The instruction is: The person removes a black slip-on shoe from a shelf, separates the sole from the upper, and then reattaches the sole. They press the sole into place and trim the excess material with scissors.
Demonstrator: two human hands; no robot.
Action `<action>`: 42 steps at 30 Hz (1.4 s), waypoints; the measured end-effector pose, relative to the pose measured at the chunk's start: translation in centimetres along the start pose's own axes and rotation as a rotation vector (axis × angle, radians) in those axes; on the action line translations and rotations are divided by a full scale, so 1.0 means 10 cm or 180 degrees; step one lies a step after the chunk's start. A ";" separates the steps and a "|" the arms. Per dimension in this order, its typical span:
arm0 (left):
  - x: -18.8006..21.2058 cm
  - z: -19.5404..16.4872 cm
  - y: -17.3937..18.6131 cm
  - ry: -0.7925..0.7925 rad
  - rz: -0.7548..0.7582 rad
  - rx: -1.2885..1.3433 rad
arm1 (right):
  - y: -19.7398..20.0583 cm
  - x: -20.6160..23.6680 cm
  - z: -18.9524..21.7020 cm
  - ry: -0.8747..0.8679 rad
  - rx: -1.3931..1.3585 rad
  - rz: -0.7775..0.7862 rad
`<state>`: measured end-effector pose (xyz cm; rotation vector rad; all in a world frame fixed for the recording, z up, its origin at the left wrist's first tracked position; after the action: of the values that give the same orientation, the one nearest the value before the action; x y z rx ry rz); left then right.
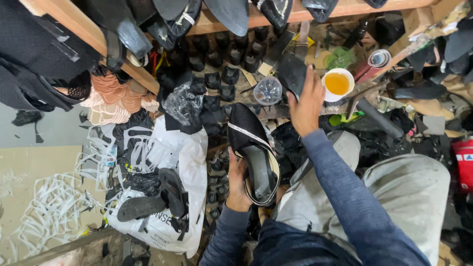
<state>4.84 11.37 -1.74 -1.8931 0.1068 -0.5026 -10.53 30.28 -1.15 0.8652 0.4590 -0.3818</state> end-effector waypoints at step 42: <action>0.23 1.67 -1.58 0.0249 0.2284 -0.2049 | 3.14 2.53 0.55 -0.1642 -0.1880 -0.2088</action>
<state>10.86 31.18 8.54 -2.2609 1.0626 -0.0333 27.50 41.14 8.43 0.0041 0.3321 -0.9845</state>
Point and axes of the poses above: each hand's wrist, its own x-axis away from the middle knuckle, its own y-axis out of the back of the hand, z = x × y, the point moved 3 cm from there along -x, towards the middle knuckle, and after that the axes turned 1 degree about -y, right-handed, at the moved point
